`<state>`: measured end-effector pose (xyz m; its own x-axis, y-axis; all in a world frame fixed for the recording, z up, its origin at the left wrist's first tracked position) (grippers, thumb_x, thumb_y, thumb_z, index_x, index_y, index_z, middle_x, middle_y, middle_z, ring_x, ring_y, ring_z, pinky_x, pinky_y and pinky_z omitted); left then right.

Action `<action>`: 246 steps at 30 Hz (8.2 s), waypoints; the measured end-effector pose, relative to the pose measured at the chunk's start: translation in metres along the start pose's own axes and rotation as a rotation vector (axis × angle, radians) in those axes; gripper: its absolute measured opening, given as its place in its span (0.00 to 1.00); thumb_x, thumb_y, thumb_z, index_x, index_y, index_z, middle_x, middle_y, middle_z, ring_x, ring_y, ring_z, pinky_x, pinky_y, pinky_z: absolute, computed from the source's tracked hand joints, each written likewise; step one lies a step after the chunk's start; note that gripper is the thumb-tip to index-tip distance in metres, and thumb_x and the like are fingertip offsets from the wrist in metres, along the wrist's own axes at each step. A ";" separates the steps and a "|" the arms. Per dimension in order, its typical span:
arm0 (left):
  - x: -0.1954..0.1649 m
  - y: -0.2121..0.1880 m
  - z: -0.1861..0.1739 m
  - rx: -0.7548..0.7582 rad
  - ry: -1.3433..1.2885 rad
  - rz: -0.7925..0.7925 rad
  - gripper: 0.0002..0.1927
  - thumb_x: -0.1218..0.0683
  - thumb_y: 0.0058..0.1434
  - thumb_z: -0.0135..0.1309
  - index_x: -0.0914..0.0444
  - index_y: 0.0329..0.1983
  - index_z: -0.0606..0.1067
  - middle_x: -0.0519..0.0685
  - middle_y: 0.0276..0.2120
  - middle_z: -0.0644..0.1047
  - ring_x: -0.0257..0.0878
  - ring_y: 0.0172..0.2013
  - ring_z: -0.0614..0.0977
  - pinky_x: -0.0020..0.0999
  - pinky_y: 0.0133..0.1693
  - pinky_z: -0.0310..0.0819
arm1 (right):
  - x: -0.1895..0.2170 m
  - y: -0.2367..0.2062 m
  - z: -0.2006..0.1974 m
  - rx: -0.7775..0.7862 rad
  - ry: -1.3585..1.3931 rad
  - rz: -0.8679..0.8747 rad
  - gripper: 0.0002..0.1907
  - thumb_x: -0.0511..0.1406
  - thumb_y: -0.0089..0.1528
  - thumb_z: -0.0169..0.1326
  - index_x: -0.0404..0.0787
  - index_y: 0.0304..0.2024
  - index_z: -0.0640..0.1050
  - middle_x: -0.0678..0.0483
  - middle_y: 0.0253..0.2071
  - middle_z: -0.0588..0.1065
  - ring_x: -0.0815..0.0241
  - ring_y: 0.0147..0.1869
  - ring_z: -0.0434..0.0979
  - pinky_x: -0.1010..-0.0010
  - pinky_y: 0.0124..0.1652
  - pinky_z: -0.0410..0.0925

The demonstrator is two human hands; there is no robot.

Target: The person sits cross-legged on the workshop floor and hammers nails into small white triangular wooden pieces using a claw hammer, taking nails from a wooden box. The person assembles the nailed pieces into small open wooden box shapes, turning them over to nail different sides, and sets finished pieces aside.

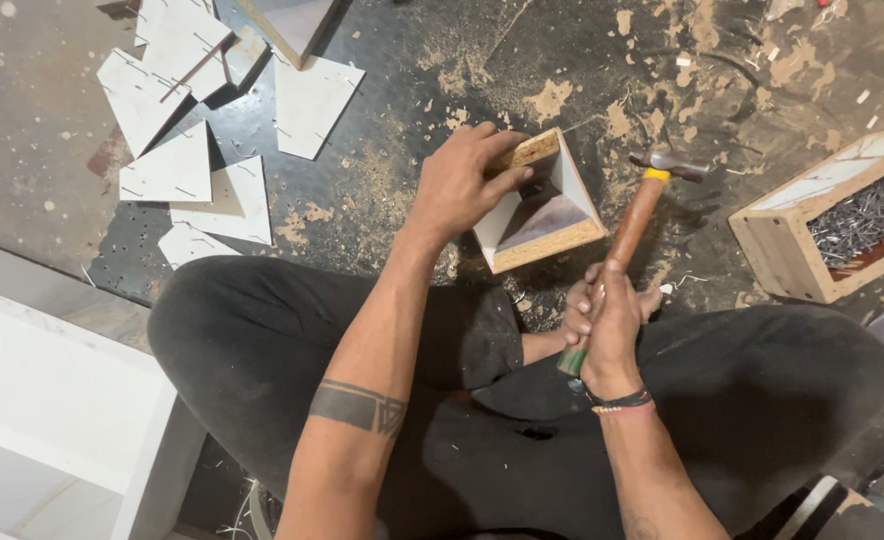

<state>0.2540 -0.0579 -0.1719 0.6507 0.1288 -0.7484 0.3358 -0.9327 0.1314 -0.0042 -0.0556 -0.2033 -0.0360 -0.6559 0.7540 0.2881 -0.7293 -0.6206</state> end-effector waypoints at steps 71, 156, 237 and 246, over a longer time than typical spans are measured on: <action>0.022 -0.009 0.008 -0.245 -0.371 -0.235 0.21 0.45 0.76 0.36 0.60 0.48 0.77 0.54 0.42 0.79 0.49 0.45 0.81 0.40 0.49 0.73 | 0.015 -0.044 0.047 0.207 -0.047 -0.597 0.15 0.44 0.75 0.46 0.37 0.46 0.68 0.53 0.33 0.66 0.65 0.30 0.63 0.72 0.31 0.59; -0.023 0.000 0.000 0.135 0.072 -0.201 0.51 0.65 0.46 0.62 0.49 0.72 0.54 0.62 0.53 0.80 0.56 0.50 0.83 0.50 0.50 0.77 | 0.004 0.018 0.029 -0.011 -0.142 -0.071 0.14 0.45 0.72 0.42 0.42 0.40 0.67 0.61 0.21 0.63 0.73 0.14 0.58 0.78 0.13 0.55; 0.035 0.004 0.022 -0.055 -0.239 -0.320 0.27 0.40 0.64 0.54 0.63 0.57 0.77 0.59 0.50 0.82 0.53 0.52 0.83 0.44 0.53 0.74 | 0.030 -0.004 0.029 0.084 -0.173 -0.440 0.16 0.46 0.74 0.40 0.41 0.46 0.68 0.60 0.26 0.67 0.72 0.18 0.61 0.78 0.17 0.58; 0.038 0.007 0.016 -0.064 -0.342 -0.331 0.26 0.41 0.65 0.54 0.65 0.56 0.76 0.59 0.48 0.83 0.51 0.51 0.84 0.42 0.53 0.75 | -0.002 0.027 0.038 0.017 -0.646 -0.202 0.15 0.47 0.72 0.42 0.43 0.41 0.69 0.59 0.21 0.68 0.70 0.18 0.66 0.76 0.17 0.60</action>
<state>0.2698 -0.0653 -0.2097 0.2439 0.2870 -0.9264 0.5354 -0.8363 -0.1181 0.0398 -0.0664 -0.2132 0.4872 -0.2544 0.8355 0.3515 -0.8187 -0.4542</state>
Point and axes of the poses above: each hand's wrist, its own y-axis towards the middle knuckle, its own z-axis out of the palm, x = y × z, the point moved 4 cm from there along y, towards the middle knuckle
